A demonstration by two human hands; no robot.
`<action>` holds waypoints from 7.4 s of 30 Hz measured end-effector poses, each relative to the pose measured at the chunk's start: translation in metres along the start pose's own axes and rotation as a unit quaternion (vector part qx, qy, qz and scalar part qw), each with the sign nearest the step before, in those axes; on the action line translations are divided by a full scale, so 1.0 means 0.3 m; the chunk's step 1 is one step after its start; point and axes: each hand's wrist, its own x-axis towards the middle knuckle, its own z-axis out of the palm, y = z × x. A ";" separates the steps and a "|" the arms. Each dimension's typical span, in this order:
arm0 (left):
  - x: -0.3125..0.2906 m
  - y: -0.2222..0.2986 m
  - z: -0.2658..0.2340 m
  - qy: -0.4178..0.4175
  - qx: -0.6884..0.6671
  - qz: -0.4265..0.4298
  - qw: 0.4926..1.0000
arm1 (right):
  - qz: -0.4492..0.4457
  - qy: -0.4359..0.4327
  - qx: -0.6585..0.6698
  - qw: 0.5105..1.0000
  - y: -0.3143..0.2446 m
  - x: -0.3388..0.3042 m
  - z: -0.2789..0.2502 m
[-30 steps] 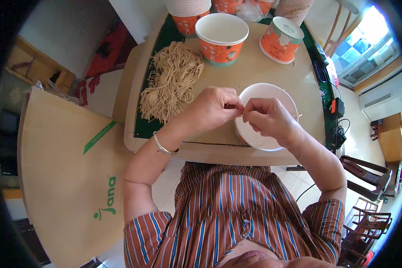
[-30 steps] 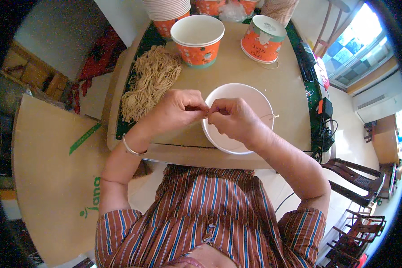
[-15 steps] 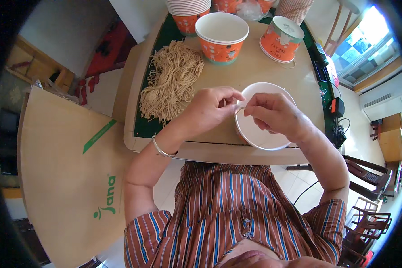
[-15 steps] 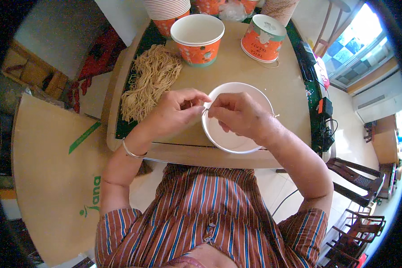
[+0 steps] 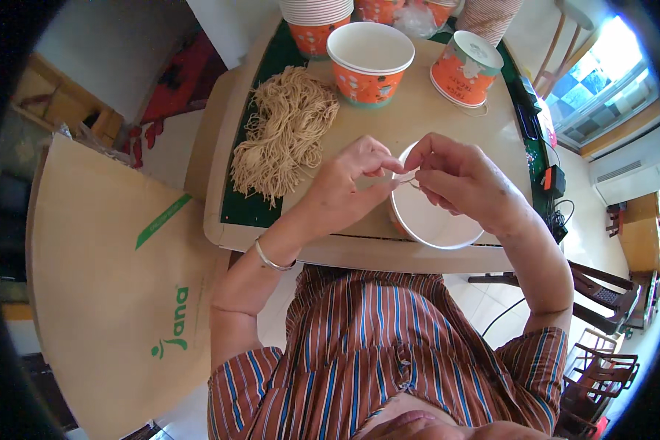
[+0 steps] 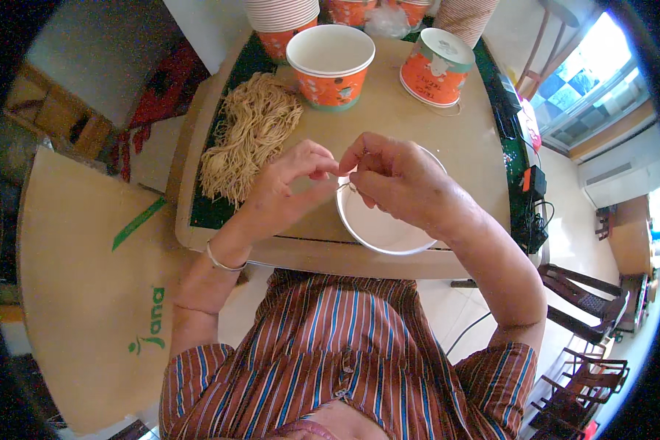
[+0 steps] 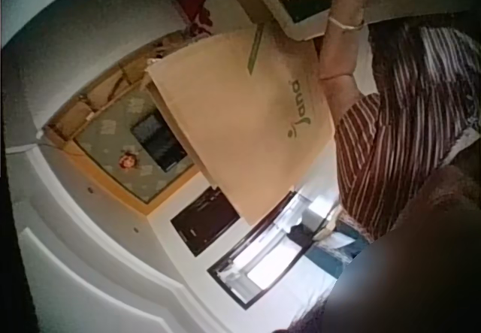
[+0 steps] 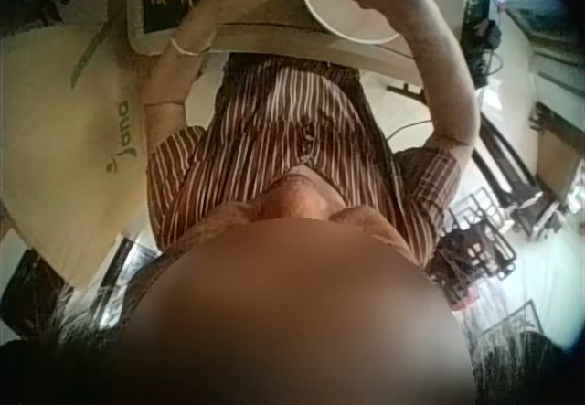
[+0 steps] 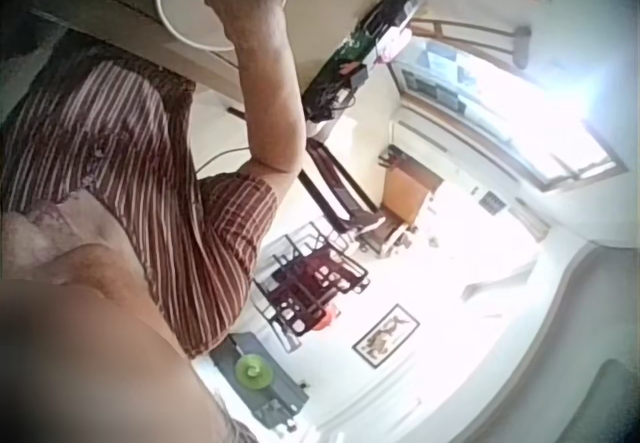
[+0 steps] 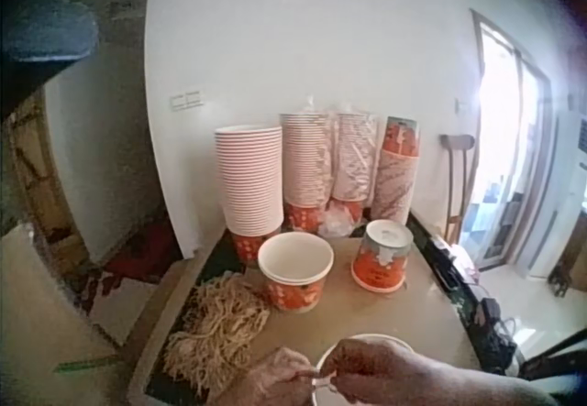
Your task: Manually attaching and tying thin string handles to paper bowls.
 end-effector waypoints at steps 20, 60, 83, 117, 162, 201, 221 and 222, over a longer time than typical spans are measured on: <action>-0.011 -0.042 0.051 0.015 -0.017 0.003 1.000 | -0.073 -0.001 -0.031 0.997 0.011 -0.018 -0.005; -0.034 -0.113 0.101 0.069 -0.128 0.031 0.989 | -0.146 0.065 -0.056 0.985 0.007 -0.020 -0.004; -0.062 -0.099 0.095 0.052 -0.056 0.030 0.997 | -0.154 0.112 0.052 0.980 0.004 -0.075 -0.042; -0.092 -0.078 0.150 0.110 -0.179 -0.106 0.972 | -0.132 0.125 0.038 0.983 0.000 -0.151 -0.012; -0.026 -0.053 0.123 0.084 0.041 -0.021 0.995 | -0.203 0.191 0.073 0.958 0.064 -0.065 -0.072; 0.099 -0.070 0.164 0.106 0.075 -0.126 0.983 | -0.037 0.159 -0.128 0.978 0.329 0.139 -0.356; 0.213 -0.007 0.125 -0.051 0.160 -0.182 0.969 | 0.063 0.087 -0.347 0.932 0.220 -0.050 -0.412; 0.215 0.003 0.119 -0.049 0.162 -0.179 0.969 | 0.075 0.087 -0.325 0.939 0.187 -0.065 -0.403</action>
